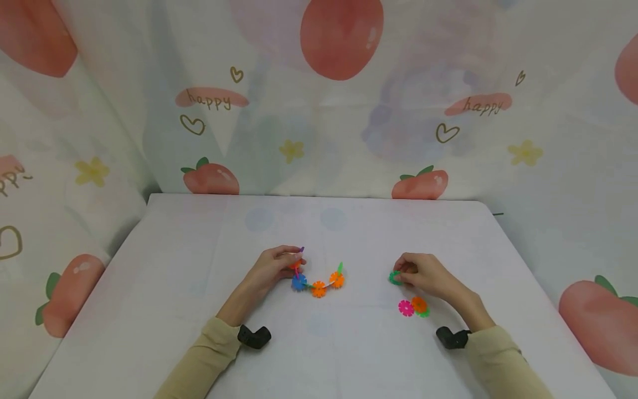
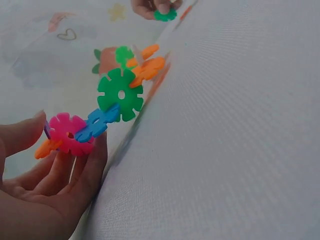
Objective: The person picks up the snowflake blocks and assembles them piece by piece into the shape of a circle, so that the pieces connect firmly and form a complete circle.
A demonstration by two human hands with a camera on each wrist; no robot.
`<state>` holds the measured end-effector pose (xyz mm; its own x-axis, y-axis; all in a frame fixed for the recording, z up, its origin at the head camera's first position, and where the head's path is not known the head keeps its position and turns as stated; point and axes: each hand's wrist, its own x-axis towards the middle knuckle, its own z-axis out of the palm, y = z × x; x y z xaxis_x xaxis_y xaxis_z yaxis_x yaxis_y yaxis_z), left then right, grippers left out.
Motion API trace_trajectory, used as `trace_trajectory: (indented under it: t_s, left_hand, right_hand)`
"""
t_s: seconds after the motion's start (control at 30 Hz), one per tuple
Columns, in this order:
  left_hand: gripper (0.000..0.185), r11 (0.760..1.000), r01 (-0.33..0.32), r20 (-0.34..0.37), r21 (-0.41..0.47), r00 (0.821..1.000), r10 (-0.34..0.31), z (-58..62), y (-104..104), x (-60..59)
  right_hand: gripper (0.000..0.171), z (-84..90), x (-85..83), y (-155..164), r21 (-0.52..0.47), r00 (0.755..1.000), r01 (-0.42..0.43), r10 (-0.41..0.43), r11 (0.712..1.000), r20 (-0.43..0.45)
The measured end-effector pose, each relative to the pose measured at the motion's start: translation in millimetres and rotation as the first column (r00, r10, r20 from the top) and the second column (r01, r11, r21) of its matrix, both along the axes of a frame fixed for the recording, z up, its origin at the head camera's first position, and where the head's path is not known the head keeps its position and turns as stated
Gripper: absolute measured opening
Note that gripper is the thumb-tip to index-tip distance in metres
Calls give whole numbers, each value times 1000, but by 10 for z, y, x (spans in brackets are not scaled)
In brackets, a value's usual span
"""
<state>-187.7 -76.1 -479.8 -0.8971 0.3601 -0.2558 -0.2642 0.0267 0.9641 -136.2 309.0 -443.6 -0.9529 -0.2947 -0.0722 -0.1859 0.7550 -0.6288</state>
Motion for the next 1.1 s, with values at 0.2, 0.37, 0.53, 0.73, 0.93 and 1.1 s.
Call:
trace_trajectory:
  t_s: [0.2, 0.37, 0.53, 0.73, 0.93, 1.1]
  left_hand:
    - [39, 1000, -7, -10, 10, 1000, 7, 11, -11, 1]
    - [41, 1000, -4, -15, -5, 1000, 4, 18, -3, -4]
    - [40, 1000, -4, -25, -24, 1000, 3, 37, 1, 3]
    - [40, 999, -5, -29, -38, 1000, 4, 34, 4, -4]
    - [42, 998, -3, -39, -63, 999, 0, 33, 17, -15]
    - [40, 998, -4, -39, -66, 999, 2, 35, 17, -5]
  right_hand:
    - [10, 58, -118, -218, -93, 1000, -12, 10, 996, -20]
    - [12, 90, -231, -485, -155, 998, -32, 24, 987, -53]
    - [14, 88, -338, -734, -191, 996, -51, 36, 980, -76]
    - [14, 65, -439, -970, -244, 991, -97, 70, 965, -117]
    - [14, 73, -509, -1149, -270, 987, -120, 85, 955, -136]
    - [14, 86, -559, -1291, -282, 985, -129, 90, 951, -147]
